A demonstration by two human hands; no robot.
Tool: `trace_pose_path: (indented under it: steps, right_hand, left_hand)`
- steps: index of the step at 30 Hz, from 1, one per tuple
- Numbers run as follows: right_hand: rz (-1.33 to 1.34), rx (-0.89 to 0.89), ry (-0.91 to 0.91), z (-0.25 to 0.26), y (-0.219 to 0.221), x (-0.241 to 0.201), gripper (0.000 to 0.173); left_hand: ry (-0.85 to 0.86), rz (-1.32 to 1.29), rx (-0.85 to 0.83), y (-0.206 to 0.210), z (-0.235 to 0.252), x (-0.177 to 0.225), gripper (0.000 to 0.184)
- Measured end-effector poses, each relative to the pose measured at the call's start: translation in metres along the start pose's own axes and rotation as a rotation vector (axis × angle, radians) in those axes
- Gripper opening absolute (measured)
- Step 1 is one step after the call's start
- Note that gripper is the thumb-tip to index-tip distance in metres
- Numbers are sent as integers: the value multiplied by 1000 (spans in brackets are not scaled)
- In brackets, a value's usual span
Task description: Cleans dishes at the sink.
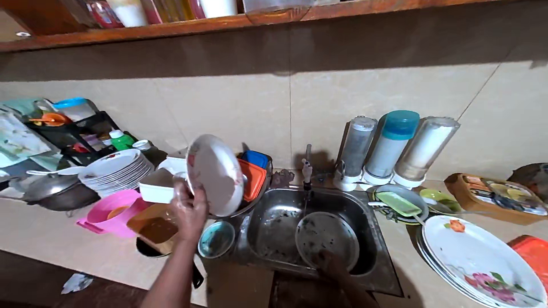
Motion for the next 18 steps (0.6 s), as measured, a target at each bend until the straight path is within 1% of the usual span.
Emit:
trace_pose_path:
  steps: [2,3,4,5,6,7,8,9,10,11,12,13,14,15,16,18]
  right_hand:
    - [183,74,-47,2,0,-4,52]
    - [356,89,-52,0,1,-8,52]
    - [589,81,-45,-3,3,-11,52]
    - [813,55,-38,-3,6,-14,59]
    - [1004,1,-43,-1,8,-15,71]
    - [1159,-32,-53,-4,8,-16,83]
    - [1284,-18,-41,-9,6,-18,89]
    - [1378,18,-26,-14,2,-15,85]
    - [1436,72,-16,-20,-1,-12,73]
    - [1479,144,35,-24,-4,-8,57]
    - [1536,198,100,-24,-5,-2,45]
    - [1591,238,161,-24,-6,4,39]
    - [1634,256,212,-23,-8,9,36]
    - [1655,259,246,-25,-11,14,36]
    - [1656,276,266,-27,-14,17,37]
    - [1635,315,274,-32,-19,21,36]
  left_hand:
    - [-75,-220,3,15,-32,8,18]
    - [-135,-308,-13,24,-48,12,12]
    - [-215,-374,-44,35,-63,14,6]
    - [-299,-431,-89,46,-79,14,2]
    - [-382,-483,-156,57,-94,10,4]
    - [-455,-533,-239,68,-111,4,4]
    - [-526,-571,-331,79,-127,-2,2]
    - [-578,-572,-429,90,-142,-8,2]
    - [-597,-531,-526,100,-156,-12,2]
    - [-590,-442,-620,110,-167,-14,4]
    - [-580,-301,-716,119,-174,-14,11]
    - [-549,-124,-807,128,-175,-13,25]
    - [-500,39,-881,138,-171,-9,38]
    - [-436,124,-903,149,-165,-3,45]
    - [-368,150,-882,161,-154,7,49]
    - [-250,138,-782,188,-120,41,51]
Point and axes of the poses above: each hand's wrist, its own z-axis towards the middle knuckle, its own y-axis out of the palm, x = y × z, the point moved 3 cm from there along z, towards the middle knuckle, and after that the axes turned 7 degrees about x, right-handed, at the moved point
